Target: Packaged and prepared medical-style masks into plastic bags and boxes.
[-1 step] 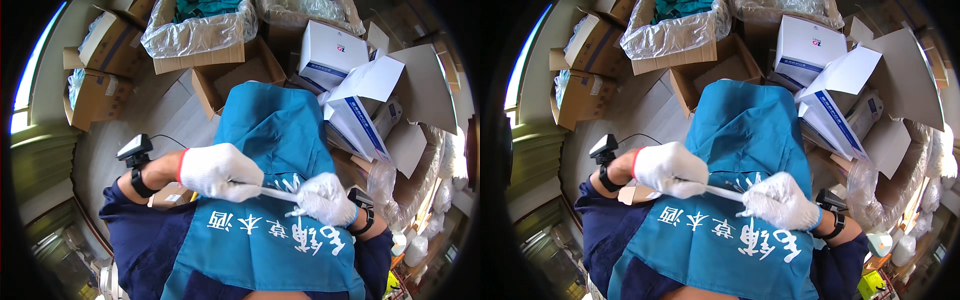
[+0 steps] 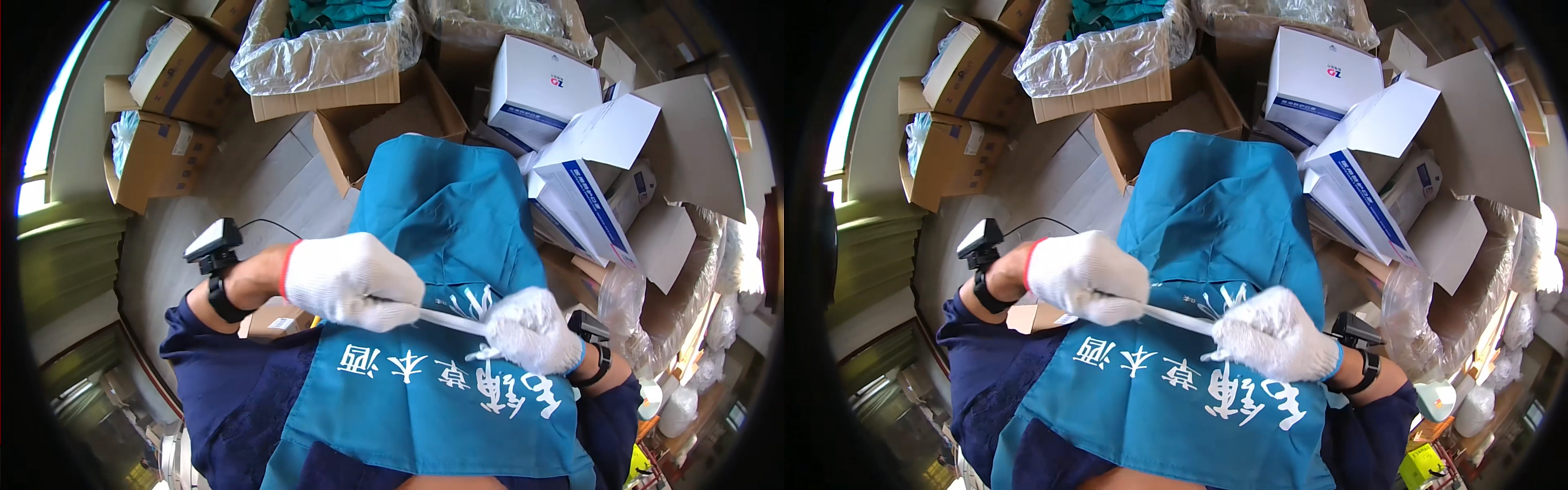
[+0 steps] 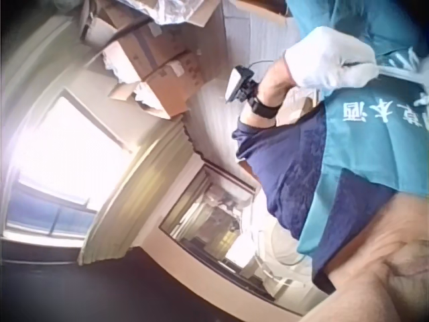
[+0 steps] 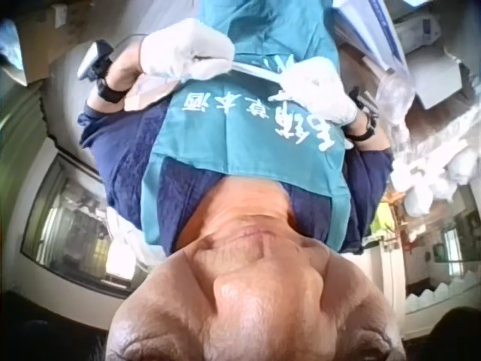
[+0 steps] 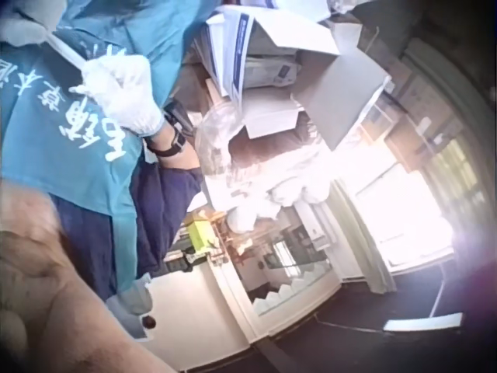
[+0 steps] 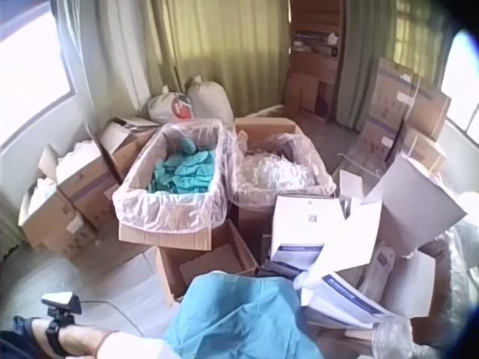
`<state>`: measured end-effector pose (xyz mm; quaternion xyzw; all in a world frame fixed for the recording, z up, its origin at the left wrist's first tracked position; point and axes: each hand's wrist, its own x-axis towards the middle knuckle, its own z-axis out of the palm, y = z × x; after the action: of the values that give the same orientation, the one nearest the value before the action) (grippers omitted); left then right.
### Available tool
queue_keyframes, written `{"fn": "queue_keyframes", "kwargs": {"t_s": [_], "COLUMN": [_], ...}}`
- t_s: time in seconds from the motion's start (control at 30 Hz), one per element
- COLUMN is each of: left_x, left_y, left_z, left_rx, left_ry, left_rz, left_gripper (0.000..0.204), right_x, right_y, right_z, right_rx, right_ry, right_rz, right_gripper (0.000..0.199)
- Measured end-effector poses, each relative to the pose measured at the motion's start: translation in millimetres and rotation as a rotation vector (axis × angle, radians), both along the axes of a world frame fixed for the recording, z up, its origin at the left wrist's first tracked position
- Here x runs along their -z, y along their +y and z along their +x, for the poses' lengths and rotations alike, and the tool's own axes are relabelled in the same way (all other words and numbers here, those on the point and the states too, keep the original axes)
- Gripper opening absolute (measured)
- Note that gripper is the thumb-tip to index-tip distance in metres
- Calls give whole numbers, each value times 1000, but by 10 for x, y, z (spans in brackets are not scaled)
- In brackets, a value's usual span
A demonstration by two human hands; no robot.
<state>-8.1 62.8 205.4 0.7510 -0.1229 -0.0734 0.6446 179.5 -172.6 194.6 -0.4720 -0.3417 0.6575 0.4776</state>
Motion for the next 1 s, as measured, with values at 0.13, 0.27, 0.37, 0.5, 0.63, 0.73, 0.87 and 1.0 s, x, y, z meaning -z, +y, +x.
{"fn": "queue_keyframes", "kwargs": {"t_s": [0.13, 0.27, 0.37, 0.5, 0.63, 0.73, 0.87, 1.0], "left_x": [-124, -129, -240, -104, 510, 793, 915, 822], "left_y": [148, 458, 1156, 1092, 496, 121, -77, -98], "left_z": [-157, -470, -1186, -823, -177, 191, 512, 655], "left_rx": [28, -358, -1053, -930, -694, -457, -390, -378], "left_ry": [121, 64, 39, 201, 565, 428, 337, 467], "left_rz": [40, 7, -370, -519, -561, -668, -666, -466], "left_gripper": [24, 29, 36, 27, 16, 44, 50, 41], "right_x": [-40, -90, 206, 198, 374, 293, 365, 469], "right_y": [-70, -129, -352, 137, 408, 574, 559, 617], "right_z": [44, -3, 170, 182, 383, 254, 213, 164], "right_rx": [-63, 86, 259, 605, 540, 580, 435, 288], "right_ry": [-15, 80, 180, 411, 70, -23, -130, -642], "right_rz": [-26, -187, -177, -63, -45, -175, -198, 25], "right_gripper": [20, 17, 17, 23, 30, 31, 28, 27]}}
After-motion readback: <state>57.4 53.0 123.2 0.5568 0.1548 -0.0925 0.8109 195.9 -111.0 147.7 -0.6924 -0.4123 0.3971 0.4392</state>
